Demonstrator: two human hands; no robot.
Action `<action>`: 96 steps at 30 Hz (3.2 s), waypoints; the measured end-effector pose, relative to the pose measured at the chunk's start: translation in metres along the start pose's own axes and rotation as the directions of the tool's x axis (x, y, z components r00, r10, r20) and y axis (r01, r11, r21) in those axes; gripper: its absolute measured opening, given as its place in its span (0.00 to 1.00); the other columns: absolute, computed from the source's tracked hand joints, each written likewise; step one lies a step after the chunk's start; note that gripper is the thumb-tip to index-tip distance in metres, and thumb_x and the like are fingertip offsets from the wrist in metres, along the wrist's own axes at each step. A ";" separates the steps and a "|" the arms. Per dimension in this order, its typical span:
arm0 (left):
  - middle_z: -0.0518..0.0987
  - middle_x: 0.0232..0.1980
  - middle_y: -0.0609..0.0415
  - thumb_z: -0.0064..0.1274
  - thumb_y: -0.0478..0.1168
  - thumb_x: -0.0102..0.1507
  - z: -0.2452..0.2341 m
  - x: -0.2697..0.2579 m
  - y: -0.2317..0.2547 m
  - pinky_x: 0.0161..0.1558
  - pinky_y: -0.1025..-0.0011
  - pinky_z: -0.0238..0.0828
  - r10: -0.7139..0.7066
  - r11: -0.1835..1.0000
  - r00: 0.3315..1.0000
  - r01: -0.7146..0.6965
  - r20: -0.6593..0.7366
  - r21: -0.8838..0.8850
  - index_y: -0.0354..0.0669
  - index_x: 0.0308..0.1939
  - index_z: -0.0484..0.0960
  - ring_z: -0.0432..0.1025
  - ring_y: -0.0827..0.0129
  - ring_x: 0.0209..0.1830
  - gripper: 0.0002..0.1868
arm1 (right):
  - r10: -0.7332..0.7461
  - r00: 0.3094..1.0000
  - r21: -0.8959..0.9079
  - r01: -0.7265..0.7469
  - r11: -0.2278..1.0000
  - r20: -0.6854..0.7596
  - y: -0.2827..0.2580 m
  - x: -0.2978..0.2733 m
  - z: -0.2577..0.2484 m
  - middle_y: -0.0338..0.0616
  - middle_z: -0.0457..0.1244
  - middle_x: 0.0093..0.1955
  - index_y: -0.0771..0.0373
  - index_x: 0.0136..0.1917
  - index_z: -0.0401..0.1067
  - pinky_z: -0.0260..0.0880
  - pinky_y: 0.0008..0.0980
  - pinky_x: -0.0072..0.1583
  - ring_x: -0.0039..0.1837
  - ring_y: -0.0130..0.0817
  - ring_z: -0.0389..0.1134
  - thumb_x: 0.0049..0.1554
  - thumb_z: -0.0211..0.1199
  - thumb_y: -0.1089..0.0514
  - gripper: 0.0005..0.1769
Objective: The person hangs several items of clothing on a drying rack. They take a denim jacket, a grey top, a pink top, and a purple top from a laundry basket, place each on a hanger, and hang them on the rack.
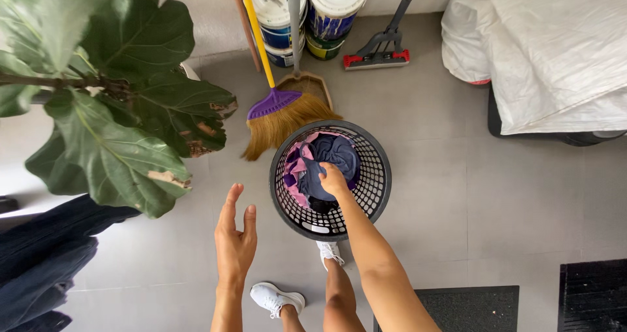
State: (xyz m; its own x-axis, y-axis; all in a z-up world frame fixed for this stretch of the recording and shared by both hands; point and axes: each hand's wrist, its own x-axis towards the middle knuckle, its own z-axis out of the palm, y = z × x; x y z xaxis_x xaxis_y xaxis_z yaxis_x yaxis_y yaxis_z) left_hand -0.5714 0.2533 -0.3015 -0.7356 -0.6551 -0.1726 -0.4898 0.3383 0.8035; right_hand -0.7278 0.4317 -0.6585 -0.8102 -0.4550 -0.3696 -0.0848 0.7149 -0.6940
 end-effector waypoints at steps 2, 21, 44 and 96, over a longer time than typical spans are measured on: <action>0.75 0.70 0.45 0.48 0.41 0.70 0.009 0.006 -0.016 0.59 0.62 0.70 0.031 0.999 1.000 -0.031 -0.003 -0.009 0.39 0.72 0.68 0.69 0.55 0.70 0.26 | 0.105 0.992 -0.034 -0.103 0.994 0.073 0.011 0.009 0.018 0.53 0.59 0.73 0.60 0.73 0.62 0.60 0.41 0.71 0.73 0.50 0.60 0.57 0.62 0.60 0.31; 0.82 0.56 0.47 0.49 0.41 0.69 0.029 0.013 0.021 0.43 0.69 0.72 -0.083 0.992 0.988 0.095 0.134 -0.087 0.40 0.59 0.79 0.77 0.62 0.50 0.16 | -0.232 0.969 -0.408 0.179 0.895 -0.086 -0.051 -0.045 -0.097 0.44 0.68 0.46 0.56 0.43 0.80 0.65 0.53 0.54 0.53 0.50 0.69 0.44 0.75 0.45 0.17; 0.80 0.38 0.52 0.45 0.40 0.73 -0.043 -0.053 0.295 0.46 0.71 0.74 0.184 0.492 0.933 0.185 0.309 -0.851 0.32 0.50 0.74 0.74 0.70 0.38 0.12 | -0.496 0.830 0.133 0.538 0.832 -0.255 -0.316 -0.298 -0.410 0.49 0.70 0.53 0.64 0.58 0.70 0.72 0.40 0.54 0.55 0.49 0.73 0.53 0.72 0.52 0.24; 0.79 0.31 0.55 0.48 0.42 0.75 -0.383 -0.397 0.115 0.24 0.82 0.56 -0.148 0.707 0.708 -0.412 -0.691 -0.574 0.31 0.44 0.87 0.62 0.82 0.21 0.18 | -0.715 0.698 0.439 0.631 0.640 0.039 -0.547 -0.364 -0.299 0.32 0.59 0.29 0.63 0.45 0.78 0.59 0.24 0.36 0.33 0.20 0.60 0.65 0.59 0.45 0.19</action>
State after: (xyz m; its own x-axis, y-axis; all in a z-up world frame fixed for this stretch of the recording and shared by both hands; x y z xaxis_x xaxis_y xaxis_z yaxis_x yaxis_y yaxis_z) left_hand -0.1560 0.2936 0.0776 -0.1244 -0.9805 0.1522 0.2254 0.1214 0.9667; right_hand -0.5603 0.3652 0.0406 -0.4819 -0.8497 0.2141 -0.3105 -0.0629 -0.9485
